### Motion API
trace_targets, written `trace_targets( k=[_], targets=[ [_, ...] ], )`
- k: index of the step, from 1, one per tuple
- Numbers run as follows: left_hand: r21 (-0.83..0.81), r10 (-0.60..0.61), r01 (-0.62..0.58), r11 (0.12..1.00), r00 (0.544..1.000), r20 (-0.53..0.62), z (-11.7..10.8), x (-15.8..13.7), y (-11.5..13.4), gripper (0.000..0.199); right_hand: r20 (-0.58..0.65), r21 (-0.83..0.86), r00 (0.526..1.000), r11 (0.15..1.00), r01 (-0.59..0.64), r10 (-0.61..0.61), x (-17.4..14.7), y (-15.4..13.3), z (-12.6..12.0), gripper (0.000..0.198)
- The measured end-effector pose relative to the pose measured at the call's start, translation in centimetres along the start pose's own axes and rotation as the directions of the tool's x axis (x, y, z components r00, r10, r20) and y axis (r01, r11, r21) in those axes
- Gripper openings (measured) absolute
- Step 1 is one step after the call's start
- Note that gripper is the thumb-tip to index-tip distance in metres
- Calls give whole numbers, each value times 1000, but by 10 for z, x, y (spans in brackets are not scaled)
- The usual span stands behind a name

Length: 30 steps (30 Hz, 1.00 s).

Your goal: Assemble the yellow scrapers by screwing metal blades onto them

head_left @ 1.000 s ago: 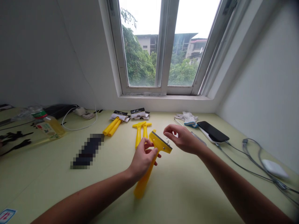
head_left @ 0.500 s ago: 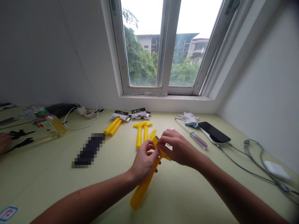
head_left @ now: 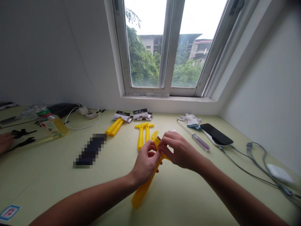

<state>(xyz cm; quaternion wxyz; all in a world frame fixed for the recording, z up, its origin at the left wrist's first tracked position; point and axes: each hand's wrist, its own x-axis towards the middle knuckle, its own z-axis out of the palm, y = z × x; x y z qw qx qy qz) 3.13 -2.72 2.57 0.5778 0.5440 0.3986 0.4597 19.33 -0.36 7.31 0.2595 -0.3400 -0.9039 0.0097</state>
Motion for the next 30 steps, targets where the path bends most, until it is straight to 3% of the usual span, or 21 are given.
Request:
trace_targets(
  k=[7,11,16,23,30],
  targets=[
    [11,-4,4,1000,1000,-9,1,1,1,33,-51,-36,999,999,0,-2,-1,3,9,8],
    [5,-4,4,1000,1000,4,0,2,-1,33,-87,46,993,996,-74,78,0,4,9,7],
    [-38,-3,4,999,1000,12,1,0,0,33,-30,279,988,950,-138,152,0,6,5,6],
    [-35,3,-1,999,999,39,3,-1,4,33,51,391,962,881,-265,267,1,6,2,12],
    [-9,25,-25,1000,997,70,3,-2,-1,33,183,560,935,749,-353,303,1,5,4,27]
  ],
)
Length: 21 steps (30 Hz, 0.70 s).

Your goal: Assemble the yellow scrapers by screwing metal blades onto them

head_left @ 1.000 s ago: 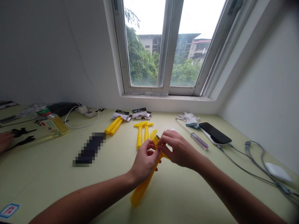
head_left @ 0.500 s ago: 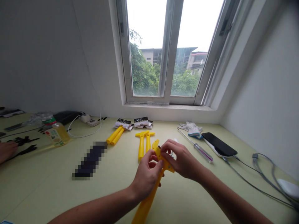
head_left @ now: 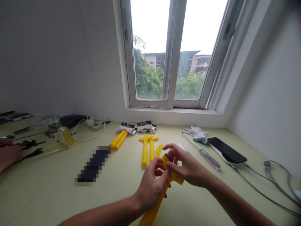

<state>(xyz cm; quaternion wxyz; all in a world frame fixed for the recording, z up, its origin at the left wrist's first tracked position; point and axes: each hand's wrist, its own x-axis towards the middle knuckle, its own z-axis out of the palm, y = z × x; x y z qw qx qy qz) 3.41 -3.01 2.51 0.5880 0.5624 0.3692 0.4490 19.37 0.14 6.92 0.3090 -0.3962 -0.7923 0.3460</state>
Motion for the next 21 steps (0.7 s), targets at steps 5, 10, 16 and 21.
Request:
trace_targets(
  k=[5,10,16,21],
  targets=[
    [8,13,-14,1000,999,37,-3,1,0,31,-1,88,1000,996,-12,12,0,0,-2,18],
    [-28,-8,11,1000,997,79,-7,6,-1,31,30,212,998,975,-63,58,1,3,-5,22],
    [-78,-35,41,996,997,73,-8,7,1,32,93,338,992,935,-107,80,2,10,-3,28],
    [-94,-15,18,995,999,37,-8,6,5,32,101,404,992,908,-113,79,3,11,-3,29]
  ],
)
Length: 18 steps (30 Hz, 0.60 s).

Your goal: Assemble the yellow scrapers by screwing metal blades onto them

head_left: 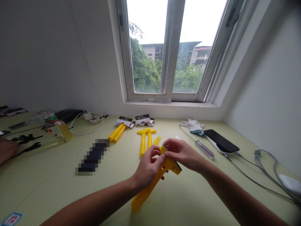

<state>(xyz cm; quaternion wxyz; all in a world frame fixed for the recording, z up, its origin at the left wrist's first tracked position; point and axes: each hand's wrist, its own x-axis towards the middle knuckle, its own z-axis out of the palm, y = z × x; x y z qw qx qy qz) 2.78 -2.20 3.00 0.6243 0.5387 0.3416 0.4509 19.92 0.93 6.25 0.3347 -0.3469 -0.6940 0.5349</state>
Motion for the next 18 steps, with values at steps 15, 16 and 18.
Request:
trace_targets(
  k=[15,16,18],
  targets=[
    [-44,2,0,999,998,62,-3,2,7,31,-91,-61,996,998,0,-5,-4,-15,-2,26],
    [-25,2,-1,1000,998,60,-3,1,7,32,-113,-102,994,995,-3,-9,-4,-16,-3,26],
    [8,2,-3,1000,999,54,-2,-1,8,33,-121,-157,993,988,-14,-5,-5,-19,-4,25]
  ],
)
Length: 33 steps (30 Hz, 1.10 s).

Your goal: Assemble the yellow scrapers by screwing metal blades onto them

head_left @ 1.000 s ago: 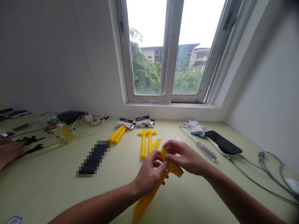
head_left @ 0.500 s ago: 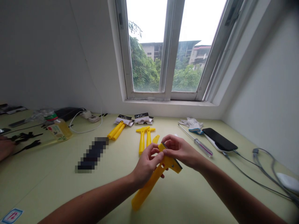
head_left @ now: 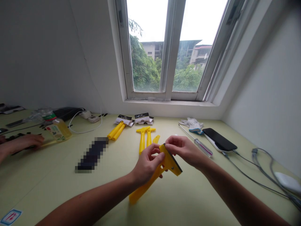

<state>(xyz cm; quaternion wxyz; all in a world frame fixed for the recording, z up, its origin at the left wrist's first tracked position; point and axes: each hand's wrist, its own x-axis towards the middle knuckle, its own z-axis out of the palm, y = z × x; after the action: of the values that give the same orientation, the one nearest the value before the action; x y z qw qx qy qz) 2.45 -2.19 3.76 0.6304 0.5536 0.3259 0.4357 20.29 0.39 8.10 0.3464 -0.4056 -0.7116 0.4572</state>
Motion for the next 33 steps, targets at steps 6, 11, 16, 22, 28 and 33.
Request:
trace_targets(
  k=[6,11,16,22,28,33],
  targets=[
    [51,11,-11,999,1000,3,2,-2,-1,31,26,-56,999,998,20,-19,-3,-3,-1,20],
    [59,12,-11,998,1000,-24,-2,3,5,30,68,-107,997,994,38,-31,2,-1,-14,30],
    [-1,-16,16,1000,999,-52,-13,10,22,31,-90,-460,996,887,-42,1,14,40,-62,29],
    [-117,-3,-11,993,993,-121,-19,10,32,30,-118,-710,993,696,-105,28,22,95,-78,20],
    [-101,-13,5,995,996,-85,-18,12,25,23,-46,-741,999,670,-41,11,24,97,-67,19],
    [-111,-24,14,994,995,-93,-17,14,21,20,91,-735,996,675,60,11,19,89,-58,18]
  ],
)
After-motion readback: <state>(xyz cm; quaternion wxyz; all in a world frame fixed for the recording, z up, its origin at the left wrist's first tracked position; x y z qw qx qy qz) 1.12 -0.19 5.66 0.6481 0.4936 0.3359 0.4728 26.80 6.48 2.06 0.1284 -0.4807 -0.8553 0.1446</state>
